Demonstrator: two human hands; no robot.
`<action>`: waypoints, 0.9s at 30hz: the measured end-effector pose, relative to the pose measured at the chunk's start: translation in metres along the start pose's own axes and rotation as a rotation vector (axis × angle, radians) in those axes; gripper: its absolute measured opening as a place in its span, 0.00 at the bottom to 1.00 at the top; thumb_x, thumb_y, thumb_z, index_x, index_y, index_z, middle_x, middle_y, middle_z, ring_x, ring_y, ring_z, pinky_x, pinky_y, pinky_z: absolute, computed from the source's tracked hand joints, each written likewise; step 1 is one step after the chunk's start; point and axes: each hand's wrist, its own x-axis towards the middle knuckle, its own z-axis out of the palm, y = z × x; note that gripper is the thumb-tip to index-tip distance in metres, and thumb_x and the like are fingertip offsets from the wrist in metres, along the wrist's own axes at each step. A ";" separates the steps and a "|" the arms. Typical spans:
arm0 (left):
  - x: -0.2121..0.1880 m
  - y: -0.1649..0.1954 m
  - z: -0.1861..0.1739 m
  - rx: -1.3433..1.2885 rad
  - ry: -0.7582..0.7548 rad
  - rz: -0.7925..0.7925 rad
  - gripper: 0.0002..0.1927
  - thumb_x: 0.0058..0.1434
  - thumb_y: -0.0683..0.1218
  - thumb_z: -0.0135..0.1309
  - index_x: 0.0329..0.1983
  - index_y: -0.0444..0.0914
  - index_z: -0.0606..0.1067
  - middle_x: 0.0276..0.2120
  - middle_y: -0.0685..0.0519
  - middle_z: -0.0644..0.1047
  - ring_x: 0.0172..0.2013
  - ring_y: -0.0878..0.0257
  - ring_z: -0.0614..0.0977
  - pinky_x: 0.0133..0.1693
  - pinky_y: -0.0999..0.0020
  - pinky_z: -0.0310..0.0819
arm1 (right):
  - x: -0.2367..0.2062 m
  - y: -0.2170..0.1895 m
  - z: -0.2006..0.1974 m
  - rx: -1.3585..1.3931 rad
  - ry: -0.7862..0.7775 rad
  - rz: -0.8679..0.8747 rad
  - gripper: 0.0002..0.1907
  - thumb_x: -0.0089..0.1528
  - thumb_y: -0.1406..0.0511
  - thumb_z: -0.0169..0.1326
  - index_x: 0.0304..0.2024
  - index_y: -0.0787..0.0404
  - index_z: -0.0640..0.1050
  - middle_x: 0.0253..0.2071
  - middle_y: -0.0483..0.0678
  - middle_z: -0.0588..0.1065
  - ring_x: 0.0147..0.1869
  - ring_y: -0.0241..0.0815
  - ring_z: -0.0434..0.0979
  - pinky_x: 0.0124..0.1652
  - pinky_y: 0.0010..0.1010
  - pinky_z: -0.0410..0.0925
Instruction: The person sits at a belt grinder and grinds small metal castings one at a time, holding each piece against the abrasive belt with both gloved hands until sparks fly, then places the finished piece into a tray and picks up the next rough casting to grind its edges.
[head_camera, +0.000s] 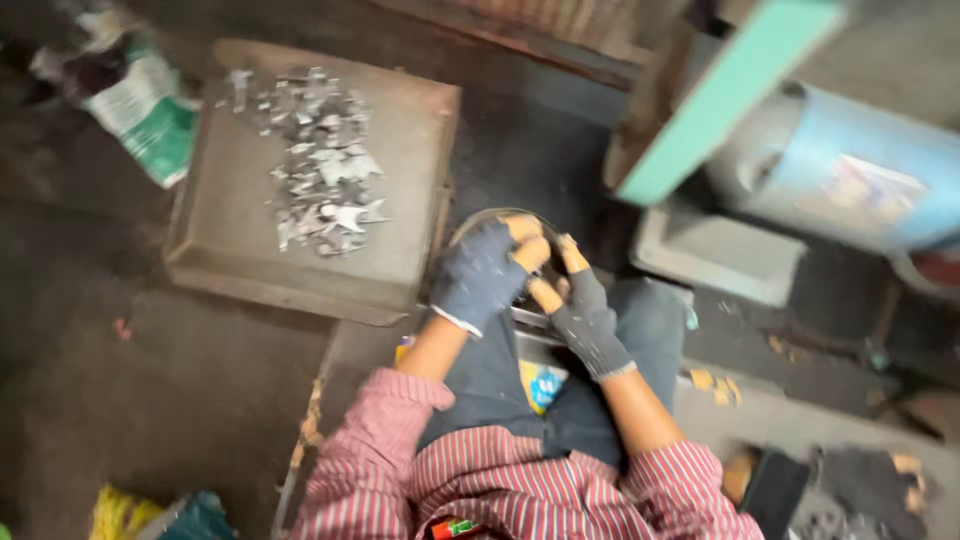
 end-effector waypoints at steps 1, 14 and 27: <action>-0.011 0.016 0.021 -0.037 -0.036 -0.069 0.16 0.65 0.53 0.55 0.47 0.38 0.80 0.42 0.46 0.81 0.43 0.49 0.84 0.46 0.57 0.77 | -0.005 0.006 -0.013 -0.078 0.027 -0.012 0.32 0.65 0.62 0.59 0.66 0.72 0.65 0.63 0.58 0.70 0.65 0.48 0.70 0.60 0.34 0.65; -0.005 0.017 0.081 0.069 -0.337 0.001 0.18 0.70 0.57 0.49 0.50 0.42 0.80 0.36 0.45 0.83 0.38 0.47 0.85 0.41 0.55 0.78 | 0.007 0.039 -0.087 0.714 -0.068 0.573 0.23 0.66 0.54 0.50 0.51 0.66 0.77 0.44 0.48 0.81 0.46 0.38 0.82 0.48 0.31 0.75; 0.013 -0.086 0.165 -0.492 -0.219 -0.394 0.16 0.72 0.48 0.52 0.51 0.29 0.79 0.39 0.50 0.81 0.39 0.65 0.78 0.43 0.67 0.73 | 0.049 0.114 -0.069 0.742 0.330 0.545 0.14 0.70 0.59 0.55 0.42 0.66 0.78 0.33 0.49 0.77 0.33 0.41 0.75 0.33 0.34 0.68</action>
